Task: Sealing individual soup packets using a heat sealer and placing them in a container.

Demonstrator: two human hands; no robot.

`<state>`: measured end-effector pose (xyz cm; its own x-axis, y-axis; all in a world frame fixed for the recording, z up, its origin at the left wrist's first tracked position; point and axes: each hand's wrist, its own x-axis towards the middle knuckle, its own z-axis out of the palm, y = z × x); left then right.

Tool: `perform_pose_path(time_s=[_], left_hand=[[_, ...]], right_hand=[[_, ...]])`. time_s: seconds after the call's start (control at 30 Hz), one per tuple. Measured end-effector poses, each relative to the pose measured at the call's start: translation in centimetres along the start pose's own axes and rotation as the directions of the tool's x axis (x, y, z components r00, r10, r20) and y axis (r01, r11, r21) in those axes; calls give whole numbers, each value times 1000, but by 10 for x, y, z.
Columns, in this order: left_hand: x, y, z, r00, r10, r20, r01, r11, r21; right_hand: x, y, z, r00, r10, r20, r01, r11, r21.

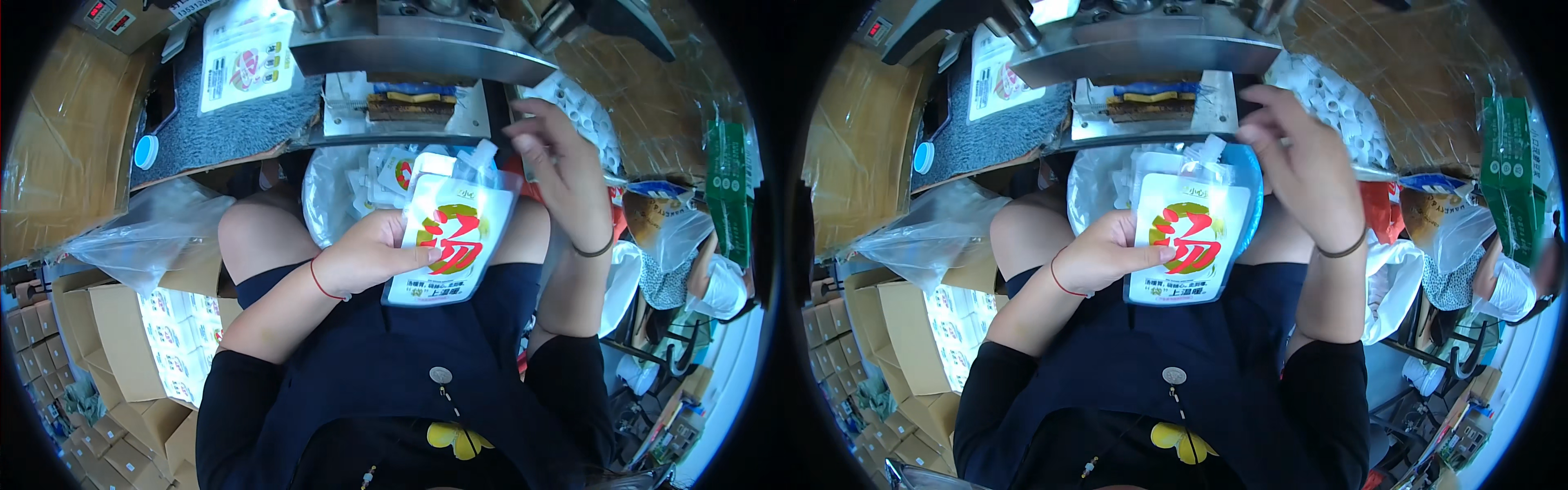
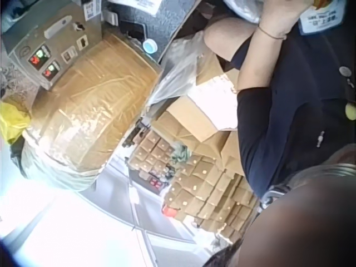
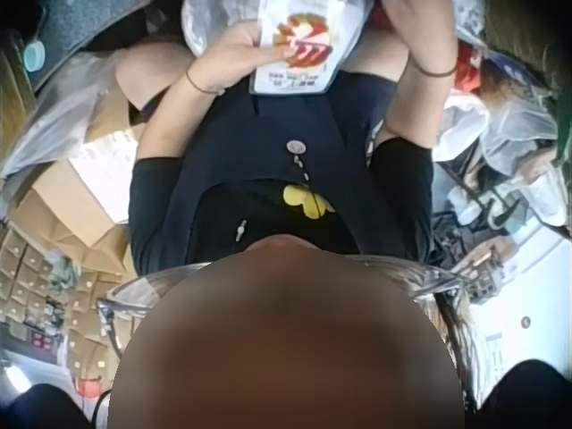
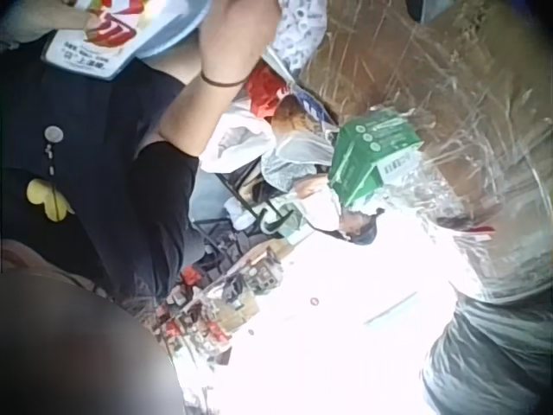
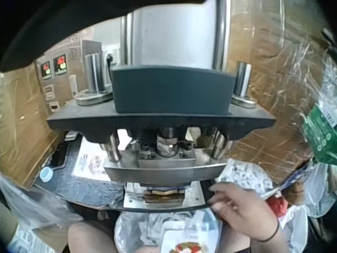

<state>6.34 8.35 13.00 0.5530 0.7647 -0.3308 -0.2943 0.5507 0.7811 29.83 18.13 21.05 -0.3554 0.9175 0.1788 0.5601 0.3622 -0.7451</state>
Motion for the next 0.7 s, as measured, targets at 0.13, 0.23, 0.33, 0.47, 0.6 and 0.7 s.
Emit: perform_pose_path(time_s=[0.13, 0.23, 0.33, 0.47, 0.6, 0.7], left_hand=[[11, 4, -21, 1000, 8, -24, -9, 999, -45], [1, 11, -30, 998, 45, -48, -43, 998, 36], [-12, -6, -40, 959, 281, 27, -265, 867, 422], [-15, -12, -22, 948, 313, 60, -282, 739, 612], [-16, -24, -18, 944, 322, 79, -292, 695, 657], [-29, -13, -10, 945, 315, 93, -267, 573, 775]], right_hand=[[13, 26, -30, 991, -118, -60, 86, 920, -381], [9, -6, -13, 991, -133, 15, 133, 979, -152], [1, -20, 20, 974, -189, 127, 189, 982, 16], [-18, -13, 39, 978, -166, 126, 136, 967, 214], [-26, 3, 32, 942, -280, 184, 249, 952, 175], [-24, 17, 19, 886, -208, 415, 138, 971, 193]])
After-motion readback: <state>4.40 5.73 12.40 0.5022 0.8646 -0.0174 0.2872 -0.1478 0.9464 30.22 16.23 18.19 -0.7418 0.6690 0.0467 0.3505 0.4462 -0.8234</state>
